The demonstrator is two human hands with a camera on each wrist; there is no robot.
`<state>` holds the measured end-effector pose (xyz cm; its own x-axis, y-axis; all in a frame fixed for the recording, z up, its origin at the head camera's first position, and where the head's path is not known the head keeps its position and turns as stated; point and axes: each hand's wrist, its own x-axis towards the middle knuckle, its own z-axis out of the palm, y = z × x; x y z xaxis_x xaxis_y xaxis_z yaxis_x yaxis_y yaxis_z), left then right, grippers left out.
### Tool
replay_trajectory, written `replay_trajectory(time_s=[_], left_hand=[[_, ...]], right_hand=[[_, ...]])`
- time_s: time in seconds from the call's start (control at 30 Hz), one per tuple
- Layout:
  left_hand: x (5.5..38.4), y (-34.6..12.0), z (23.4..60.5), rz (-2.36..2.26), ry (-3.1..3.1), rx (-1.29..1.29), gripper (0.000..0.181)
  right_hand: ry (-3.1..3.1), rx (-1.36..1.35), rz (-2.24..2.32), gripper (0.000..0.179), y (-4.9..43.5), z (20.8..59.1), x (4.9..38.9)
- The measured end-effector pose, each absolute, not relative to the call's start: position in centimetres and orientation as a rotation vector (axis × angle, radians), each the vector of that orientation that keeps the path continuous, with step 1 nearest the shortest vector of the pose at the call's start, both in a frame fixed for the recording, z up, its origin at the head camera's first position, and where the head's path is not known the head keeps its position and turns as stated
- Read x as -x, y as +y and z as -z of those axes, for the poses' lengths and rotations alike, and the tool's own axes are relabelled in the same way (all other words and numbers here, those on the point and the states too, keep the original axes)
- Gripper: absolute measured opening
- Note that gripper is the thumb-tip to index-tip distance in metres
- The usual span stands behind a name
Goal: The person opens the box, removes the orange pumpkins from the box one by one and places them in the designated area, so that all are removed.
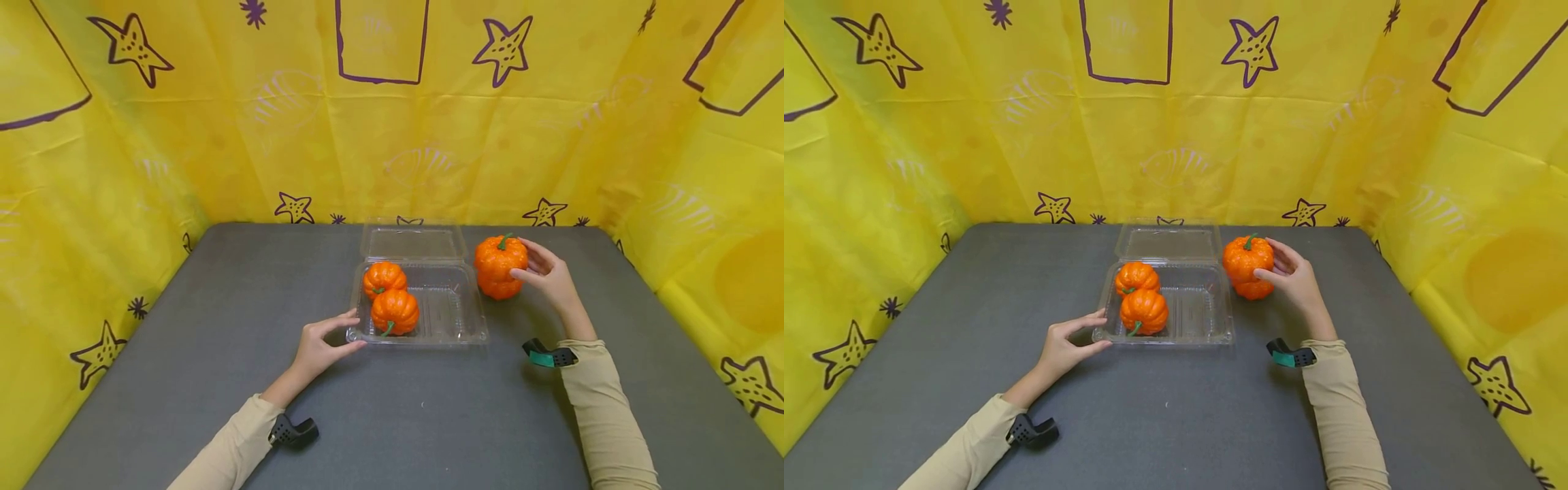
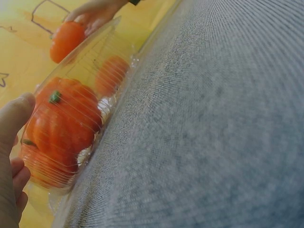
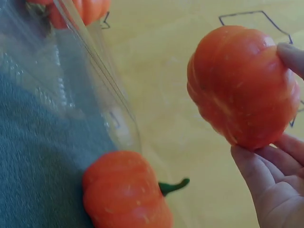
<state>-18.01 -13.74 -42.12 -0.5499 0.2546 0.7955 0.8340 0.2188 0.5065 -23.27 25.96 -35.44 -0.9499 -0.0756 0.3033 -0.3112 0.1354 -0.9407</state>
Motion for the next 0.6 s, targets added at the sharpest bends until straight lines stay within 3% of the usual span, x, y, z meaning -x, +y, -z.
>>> replay_trajectory(time_s=[0.27,0.6], left_hand=[[17.9,-13.6,42.3,1.327,-1.925,1.008,0.041],[18.1,-13.8,42.3,1.333,-1.927,1.008,0.042]], right_hand=[[-2.188,-0.302,-1.907,0.043,27.7,35.9,23.4],[-2.169,-0.222,-1.906,0.044,29.3,36.3,23.8]])
